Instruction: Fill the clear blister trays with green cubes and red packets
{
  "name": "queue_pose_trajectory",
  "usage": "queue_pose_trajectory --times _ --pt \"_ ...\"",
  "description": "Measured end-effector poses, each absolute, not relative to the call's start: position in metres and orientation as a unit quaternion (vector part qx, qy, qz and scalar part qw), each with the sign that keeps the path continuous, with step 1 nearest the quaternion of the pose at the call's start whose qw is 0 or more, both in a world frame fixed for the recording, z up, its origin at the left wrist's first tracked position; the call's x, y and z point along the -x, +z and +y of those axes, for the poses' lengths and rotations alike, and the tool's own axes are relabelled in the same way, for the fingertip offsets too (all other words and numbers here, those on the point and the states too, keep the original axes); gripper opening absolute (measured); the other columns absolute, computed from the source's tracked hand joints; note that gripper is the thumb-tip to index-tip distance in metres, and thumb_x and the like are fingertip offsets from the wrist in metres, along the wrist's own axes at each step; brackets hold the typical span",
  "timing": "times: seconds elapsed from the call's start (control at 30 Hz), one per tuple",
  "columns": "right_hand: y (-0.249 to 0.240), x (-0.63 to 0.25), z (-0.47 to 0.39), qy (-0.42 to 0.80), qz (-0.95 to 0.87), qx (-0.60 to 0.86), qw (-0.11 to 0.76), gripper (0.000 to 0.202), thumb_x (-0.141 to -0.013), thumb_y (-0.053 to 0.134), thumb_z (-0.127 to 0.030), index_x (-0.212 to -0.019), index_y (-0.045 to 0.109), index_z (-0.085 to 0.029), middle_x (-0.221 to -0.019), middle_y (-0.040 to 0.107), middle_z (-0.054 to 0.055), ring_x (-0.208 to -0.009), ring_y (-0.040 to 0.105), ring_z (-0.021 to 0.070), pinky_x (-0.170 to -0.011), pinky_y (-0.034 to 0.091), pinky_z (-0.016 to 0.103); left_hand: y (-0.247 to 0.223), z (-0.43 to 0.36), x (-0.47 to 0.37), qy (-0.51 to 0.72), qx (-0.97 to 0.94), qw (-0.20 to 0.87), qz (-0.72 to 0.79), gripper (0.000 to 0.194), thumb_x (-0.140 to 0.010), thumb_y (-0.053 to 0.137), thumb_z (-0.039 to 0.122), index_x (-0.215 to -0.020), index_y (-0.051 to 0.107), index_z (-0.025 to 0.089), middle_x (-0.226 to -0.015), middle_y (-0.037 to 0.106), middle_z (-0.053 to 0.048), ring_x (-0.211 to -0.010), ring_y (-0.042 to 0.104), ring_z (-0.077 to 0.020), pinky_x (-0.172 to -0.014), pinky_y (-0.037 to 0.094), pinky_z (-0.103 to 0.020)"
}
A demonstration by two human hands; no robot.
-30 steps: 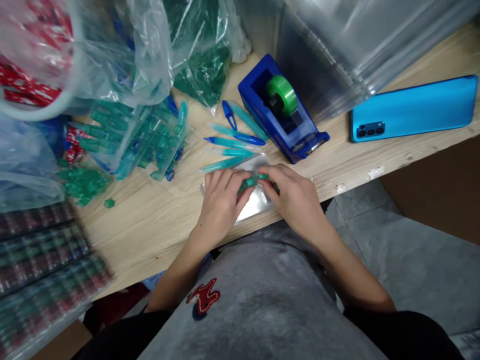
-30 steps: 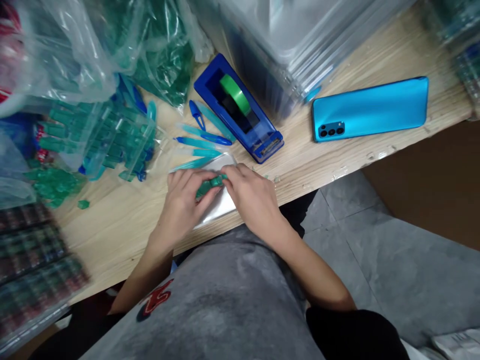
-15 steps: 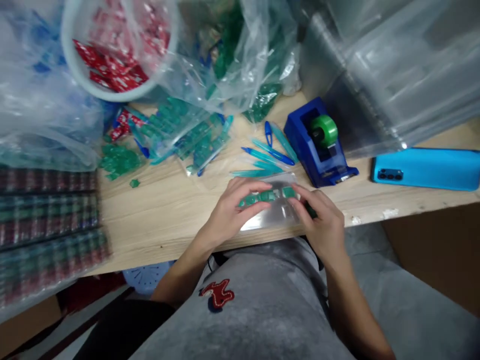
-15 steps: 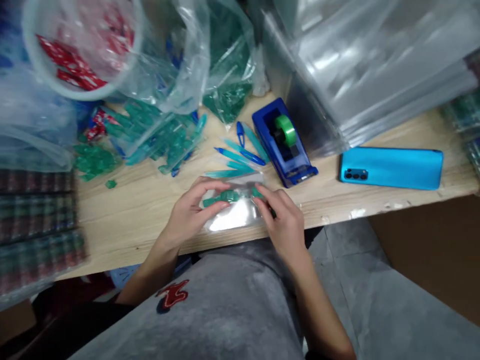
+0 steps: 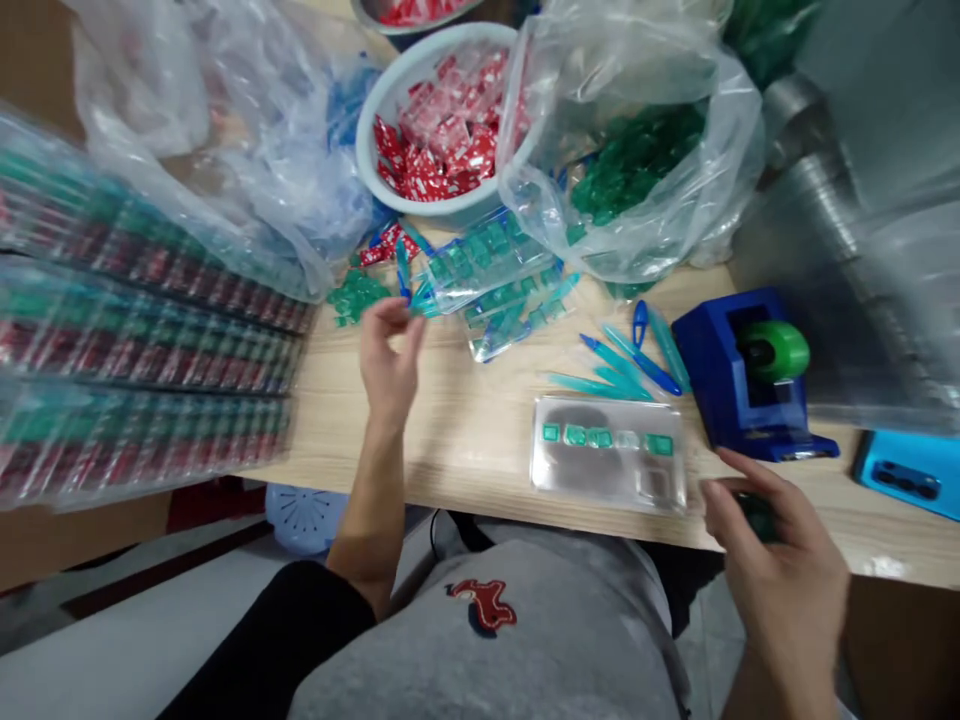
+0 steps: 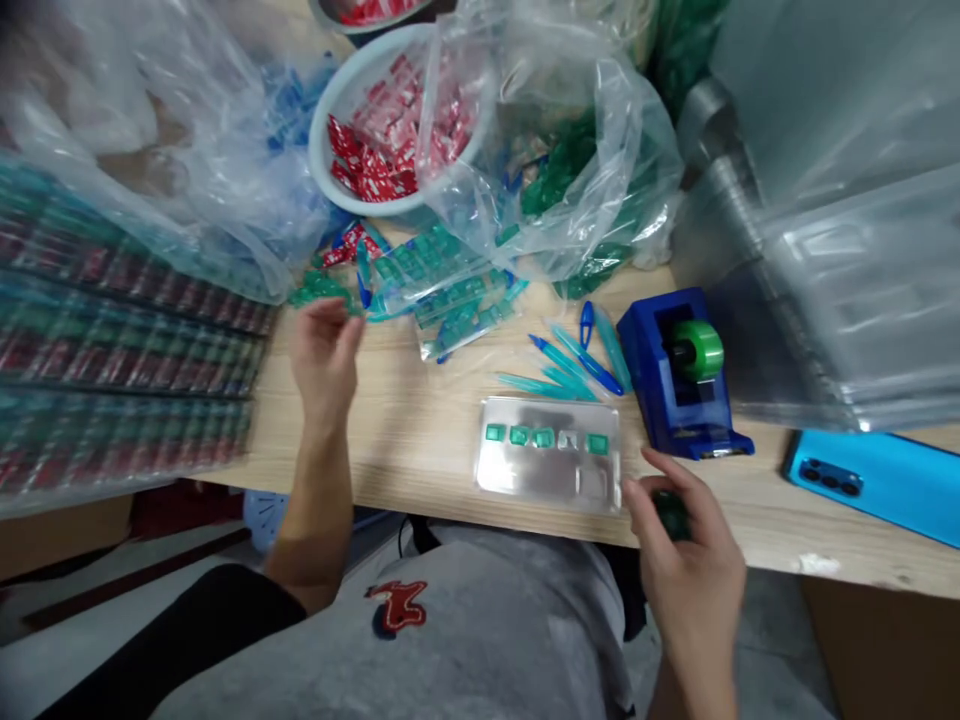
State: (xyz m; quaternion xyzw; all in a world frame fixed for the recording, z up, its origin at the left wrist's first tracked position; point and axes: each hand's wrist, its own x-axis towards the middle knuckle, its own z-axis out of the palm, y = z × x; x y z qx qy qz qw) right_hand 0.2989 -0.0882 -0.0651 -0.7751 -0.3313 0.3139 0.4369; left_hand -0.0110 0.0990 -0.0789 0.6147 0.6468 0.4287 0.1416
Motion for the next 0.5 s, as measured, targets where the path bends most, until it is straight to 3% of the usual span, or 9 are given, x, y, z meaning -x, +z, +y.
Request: queue_pose_trajectory --times 0.03,0.1,0.2,0.3,0.4,0.5 --pt "-0.062 -0.299 -0.090 0.364 -0.268 0.748 0.486 0.029 -0.077 0.073 -0.048 -0.100 0.073 -0.031 -0.071 0.059 0.000 -0.058 0.050 0.0147 -0.055 0.042 0.029 -0.080 0.116 0.031 0.406 -0.591 0.060 0.695 0.031 -0.089 0.062 0.048 -0.102 0.052 0.022 -0.096 0.060 0.002 -0.091 0.058 -0.0138 -0.086 0.047 -0.035" --pt "-0.057 -0.297 -0.091 0.482 -0.136 0.654 0.567 0.025 -0.072 0.077 -0.050 -0.087 0.074 -0.030 -0.069 0.057 -0.001 -0.052 0.048 0.0116 -0.045 0.038 0.025 -0.082 0.147 0.066 0.392 -0.562 0.015 0.729 0.030 -0.091 0.062 0.047 -0.093 0.049 0.020 -0.092 0.055 0.004 -0.100 0.054 -0.0154 -0.092 0.040 -0.041" --pt "-0.051 -0.289 -0.086 0.597 0.011 0.549 0.585 0.030 -0.065 0.082 -0.051 -0.082 0.076 -0.027 -0.075 0.066 0.002 -0.057 0.058 0.0112 -0.045 0.048 0.022 -0.081 0.172 0.096 0.363 -0.556 0.012 0.748 0.034 -0.092 0.062 0.047 -0.079 0.049 0.018 -0.086 0.052 0.003 -0.113 0.049 -0.0222 -0.096 0.031 -0.050" --pt "-0.042 -0.273 -0.080 0.644 0.067 0.495 0.580 0.034 -0.072 0.075 -0.055 -0.088 0.077 -0.025 -0.096 0.074 0.006 -0.085 0.070 0.0154 -0.075 0.061 0.026 -0.080 0.170 0.093 0.360 -0.565 0.016 0.742 0.032 -0.092 0.062 0.043 -0.077 0.051 0.017 -0.094 0.055 0.000 -0.120 0.046 -0.0309 -0.100 0.024 -0.060" --pt "-0.035 -0.257 -0.072 0.681 0.064 0.423 0.594 0.038 -0.084 0.060 -0.057 -0.098 0.075 -0.025 -0.116 0.073 0.006 -0.112 0.067 0.0193 -0.103 0.052 0.037 -0.075 0.141 0.055 0.386 -0.605 0.029 0.696 0.021 -0.093 0.057 0.041 -0.090 0.057 0.020 -0.108 0.059 -0.002 -0.122 0.047 -0.0320 -0.105 0.025 -0.061" --pt "-0.032 -0.249 -0.064 0.704 0.052 0.389 0.592 0.042 -0.090 0.050 -0.057 -0.105 0.071 -0.023 -0.128 0.068 0.007 -0.124 0.060 0.0212 -0.112 0.043 0.044 -0.057 0.088 -0.005 0.379 -0.708 0.136 0.581 0.015 -0.096 0.053 0.037 -0.102 0.064 0.028 -0.112 0.064 0.000 -0.116 0.056 -0.0259 -0.103 0.038 -0.051"
